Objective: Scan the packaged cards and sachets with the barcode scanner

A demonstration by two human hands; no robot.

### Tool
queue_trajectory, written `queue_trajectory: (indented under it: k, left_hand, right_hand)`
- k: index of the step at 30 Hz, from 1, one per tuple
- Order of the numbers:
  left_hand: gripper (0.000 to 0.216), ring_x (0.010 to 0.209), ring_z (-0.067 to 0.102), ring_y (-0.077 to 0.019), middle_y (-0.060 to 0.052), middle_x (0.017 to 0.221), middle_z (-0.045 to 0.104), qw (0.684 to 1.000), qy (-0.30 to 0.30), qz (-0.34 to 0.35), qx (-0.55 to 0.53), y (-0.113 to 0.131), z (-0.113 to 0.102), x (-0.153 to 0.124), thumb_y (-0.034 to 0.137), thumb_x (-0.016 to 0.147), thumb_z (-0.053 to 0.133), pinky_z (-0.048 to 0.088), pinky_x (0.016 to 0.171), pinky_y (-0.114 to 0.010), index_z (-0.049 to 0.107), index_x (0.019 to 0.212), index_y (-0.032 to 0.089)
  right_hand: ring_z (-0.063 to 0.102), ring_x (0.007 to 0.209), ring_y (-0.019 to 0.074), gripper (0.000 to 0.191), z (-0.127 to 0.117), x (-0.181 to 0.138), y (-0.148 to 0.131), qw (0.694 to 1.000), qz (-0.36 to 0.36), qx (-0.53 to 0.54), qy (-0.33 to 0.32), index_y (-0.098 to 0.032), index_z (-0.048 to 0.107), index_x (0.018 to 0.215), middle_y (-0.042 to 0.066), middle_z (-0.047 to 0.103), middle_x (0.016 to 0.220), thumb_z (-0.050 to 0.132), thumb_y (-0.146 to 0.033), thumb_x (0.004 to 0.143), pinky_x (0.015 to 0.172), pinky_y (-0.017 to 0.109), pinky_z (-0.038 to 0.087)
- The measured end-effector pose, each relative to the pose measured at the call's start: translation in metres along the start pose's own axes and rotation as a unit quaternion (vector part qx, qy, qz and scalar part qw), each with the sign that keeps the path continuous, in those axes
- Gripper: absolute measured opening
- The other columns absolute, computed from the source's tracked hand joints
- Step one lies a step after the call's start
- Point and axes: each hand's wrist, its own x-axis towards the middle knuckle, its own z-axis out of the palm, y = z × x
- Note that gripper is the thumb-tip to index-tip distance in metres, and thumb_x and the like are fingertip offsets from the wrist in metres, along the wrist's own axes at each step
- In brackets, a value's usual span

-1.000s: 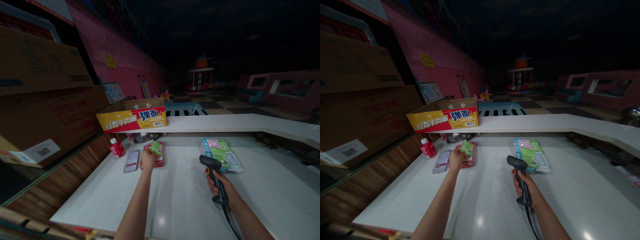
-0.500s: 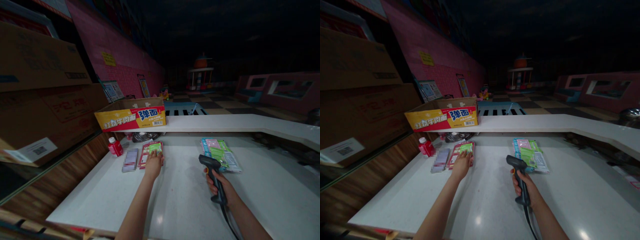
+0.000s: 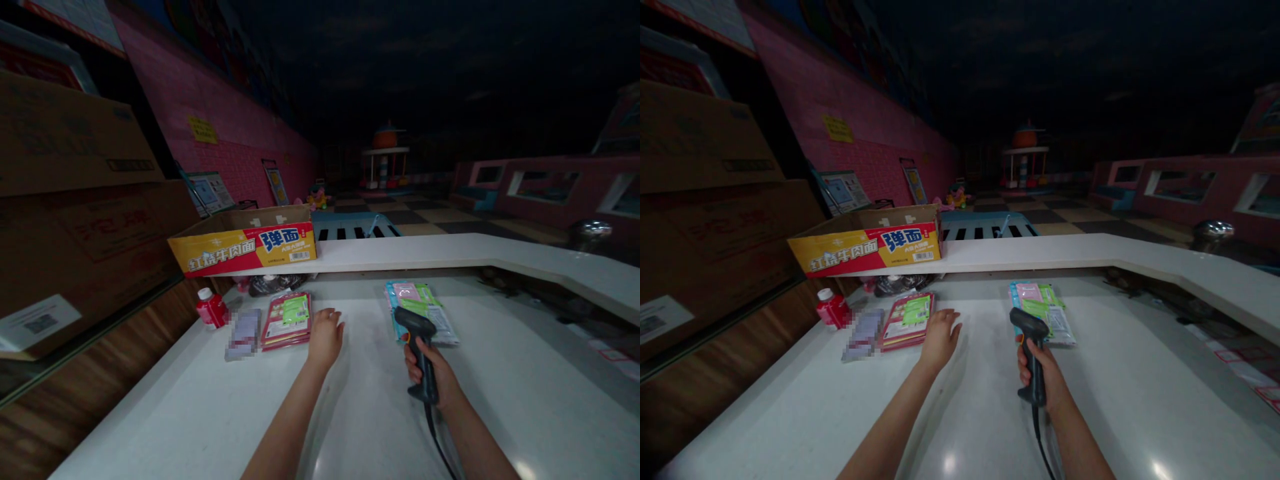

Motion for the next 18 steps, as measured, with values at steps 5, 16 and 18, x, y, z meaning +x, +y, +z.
queue_trajectory:
  k: [5,16,18]
  left_hand:
    - [0.025,0.103,0.061,-0.0262,-0.012,0.105,0.070,0.991,-0.018,0.028,-0.133,0.047,0.038,0.016,0.014,0.081,0.058,0.044,0.099,-0.041,0.072,0.102,0.017]
    - [0.020,0.099,0.062,-0.0293,-0.014,0.088,0.071,0.986,-0.068,-0.108,-0.111,0.129,0.098,0.066,0.037,0.072,0.073,0.043,0.093,-0.039,0.072,0.075,0.017]
    - [0.019,0.102,0.062,-0.0308,-0.014,0.085,0.071,0.981,-0.080,-0.139,-0.109,0.132,0.104,0.071,0.035,0.068,0.076,0.043,0.094,-0.040,0.069,0.065,0.018]
  right_hand:
    - [0.044,0.039,0.0062,0.039,-0.005,-0.005,-0.021,0.988,-0.106,0.029,0.105,-0.020,0.063,0.090,-0.007,0.053,0.056,0.082,-0.047,0.068,0.034,0.017,0.037]
    - [0.045,0.041,0.0068,0.037,-0.018,-0.001,-0.026,0.981,-0.134,0.066,0.127,-0.024,0.061,0.091,-0.007,0.051,0.058,0.079,-0.050,0.071,0.036,0.019,0.040]
    - [0.045,0.040,0.0067,0.036,-0.017,0.000,-0.026,0.981,-0.129,0.070,0.124,-0.024,0.061,0.090,-0.008,0.051,0.058,0.079,-0.049,0.072,0.036,0.019,0.040]
